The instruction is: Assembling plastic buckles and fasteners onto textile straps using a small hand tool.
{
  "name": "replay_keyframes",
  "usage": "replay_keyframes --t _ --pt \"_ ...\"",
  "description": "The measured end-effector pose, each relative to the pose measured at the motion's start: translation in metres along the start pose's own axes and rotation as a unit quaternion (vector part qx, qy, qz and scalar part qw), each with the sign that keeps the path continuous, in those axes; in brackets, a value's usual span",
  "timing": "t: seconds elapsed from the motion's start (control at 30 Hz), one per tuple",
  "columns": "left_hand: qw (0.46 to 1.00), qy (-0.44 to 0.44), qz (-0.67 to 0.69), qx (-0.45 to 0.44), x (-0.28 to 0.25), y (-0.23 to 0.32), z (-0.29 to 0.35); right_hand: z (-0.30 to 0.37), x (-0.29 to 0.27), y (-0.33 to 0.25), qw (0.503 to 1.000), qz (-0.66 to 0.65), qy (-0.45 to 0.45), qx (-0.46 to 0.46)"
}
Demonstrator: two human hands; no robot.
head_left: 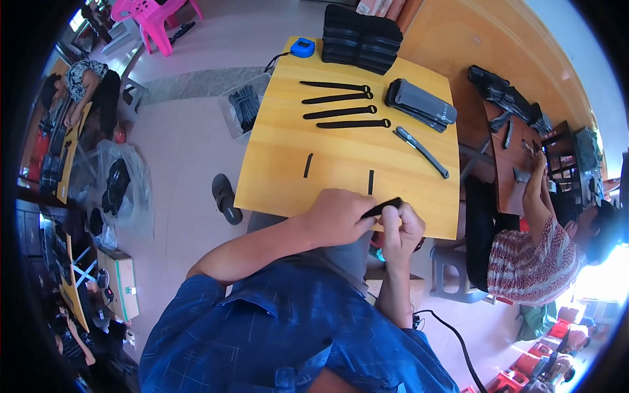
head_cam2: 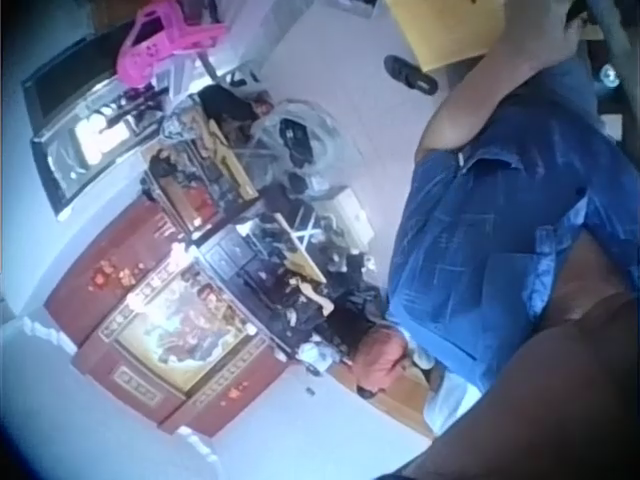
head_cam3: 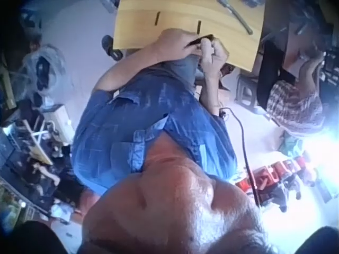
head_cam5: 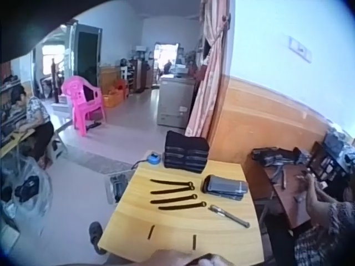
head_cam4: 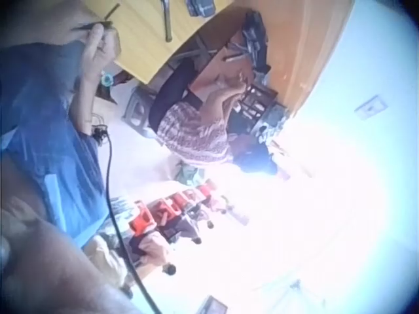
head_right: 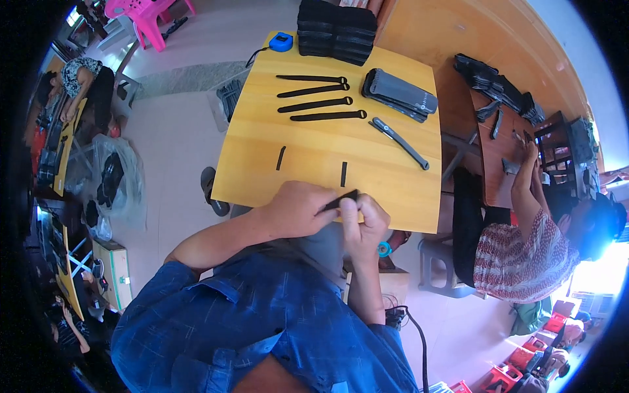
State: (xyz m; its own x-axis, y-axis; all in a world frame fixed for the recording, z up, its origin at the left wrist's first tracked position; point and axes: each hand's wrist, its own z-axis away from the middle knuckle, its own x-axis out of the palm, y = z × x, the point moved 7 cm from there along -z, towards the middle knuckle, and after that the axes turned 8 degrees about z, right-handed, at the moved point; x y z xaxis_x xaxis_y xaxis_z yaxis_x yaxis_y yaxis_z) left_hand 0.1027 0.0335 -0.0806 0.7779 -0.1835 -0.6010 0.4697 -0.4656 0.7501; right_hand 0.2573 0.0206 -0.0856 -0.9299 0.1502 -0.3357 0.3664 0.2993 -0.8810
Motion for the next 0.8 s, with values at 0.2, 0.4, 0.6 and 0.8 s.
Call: replay_keyframes --t 0.2,0.4,0.6,0.8 --pt "0.964 0.077 0.244 -0.073 -0.042 -0.028 0.037 -0.001 0.032 -0.039 0.992 -0.046 -0.005 -0.115" --pt "0.846 0.173 0.485 -0.138 -0.046 -0.062 0.076 0.019 0.078 -0.010 0.960 0.000 -0.279 0.031" --pt "0.817 0.240 0.469 -0.234 -0.063 -0.092 0.106 0.026 0.081 0.028 0.933 -0.059 -0.336 0.118" --pt "0.847 0.222 0.430 -0.223 -0.086 -0.113 0.108 0.005 0.075 0.026 0.908 0.098 -0.396 0.098"
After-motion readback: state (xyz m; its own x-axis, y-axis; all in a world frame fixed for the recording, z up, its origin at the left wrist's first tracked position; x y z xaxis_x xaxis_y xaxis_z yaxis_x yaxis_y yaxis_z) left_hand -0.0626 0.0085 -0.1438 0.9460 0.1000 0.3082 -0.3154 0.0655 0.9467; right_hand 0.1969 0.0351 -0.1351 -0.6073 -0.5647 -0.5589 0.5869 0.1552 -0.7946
